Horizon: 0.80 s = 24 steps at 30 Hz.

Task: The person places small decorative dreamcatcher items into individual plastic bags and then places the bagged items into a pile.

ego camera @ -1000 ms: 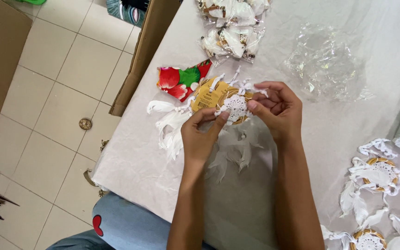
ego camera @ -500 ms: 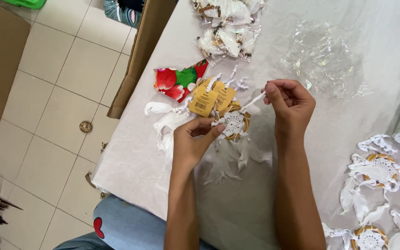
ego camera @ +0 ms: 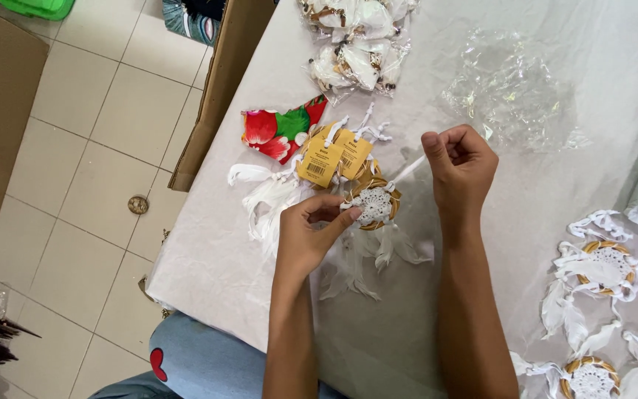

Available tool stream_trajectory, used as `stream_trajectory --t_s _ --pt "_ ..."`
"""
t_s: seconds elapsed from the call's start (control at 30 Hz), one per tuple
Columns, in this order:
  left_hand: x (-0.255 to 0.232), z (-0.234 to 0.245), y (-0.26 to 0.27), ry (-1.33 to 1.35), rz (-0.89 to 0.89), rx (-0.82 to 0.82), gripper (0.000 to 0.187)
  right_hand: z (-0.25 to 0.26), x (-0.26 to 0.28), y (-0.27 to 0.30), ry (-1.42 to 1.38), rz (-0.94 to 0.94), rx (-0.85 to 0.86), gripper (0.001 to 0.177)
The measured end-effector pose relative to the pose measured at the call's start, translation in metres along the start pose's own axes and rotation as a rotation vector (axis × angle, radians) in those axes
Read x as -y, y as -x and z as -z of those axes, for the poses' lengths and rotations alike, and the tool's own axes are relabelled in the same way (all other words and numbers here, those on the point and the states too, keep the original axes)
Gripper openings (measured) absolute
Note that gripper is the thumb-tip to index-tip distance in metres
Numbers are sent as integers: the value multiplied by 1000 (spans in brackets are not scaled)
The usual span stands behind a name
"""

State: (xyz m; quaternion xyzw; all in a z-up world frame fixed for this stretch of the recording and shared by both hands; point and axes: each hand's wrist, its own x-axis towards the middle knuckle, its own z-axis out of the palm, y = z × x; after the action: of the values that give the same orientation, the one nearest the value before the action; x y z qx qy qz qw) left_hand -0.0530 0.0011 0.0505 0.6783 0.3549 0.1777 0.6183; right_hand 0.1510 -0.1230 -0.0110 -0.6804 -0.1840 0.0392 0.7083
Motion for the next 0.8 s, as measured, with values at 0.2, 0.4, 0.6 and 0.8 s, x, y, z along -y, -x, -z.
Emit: stream_trajectory --t_s 0.2,0.4,0.6,0.8 --pt "-1 0 2 4 -9 27 36 -2 2 1 39 -2 -20 42" --pt "-6 -1 4 1 9 63 36 -6 11 4 82 -7 -121 45" --pt "6 -2 -8 32 29 -33 43 -20 51 2 -338 -387 315 61" --pt "-7 -9 -7 124 59 -51 36 -19 51 12 -239 -299 481 82"
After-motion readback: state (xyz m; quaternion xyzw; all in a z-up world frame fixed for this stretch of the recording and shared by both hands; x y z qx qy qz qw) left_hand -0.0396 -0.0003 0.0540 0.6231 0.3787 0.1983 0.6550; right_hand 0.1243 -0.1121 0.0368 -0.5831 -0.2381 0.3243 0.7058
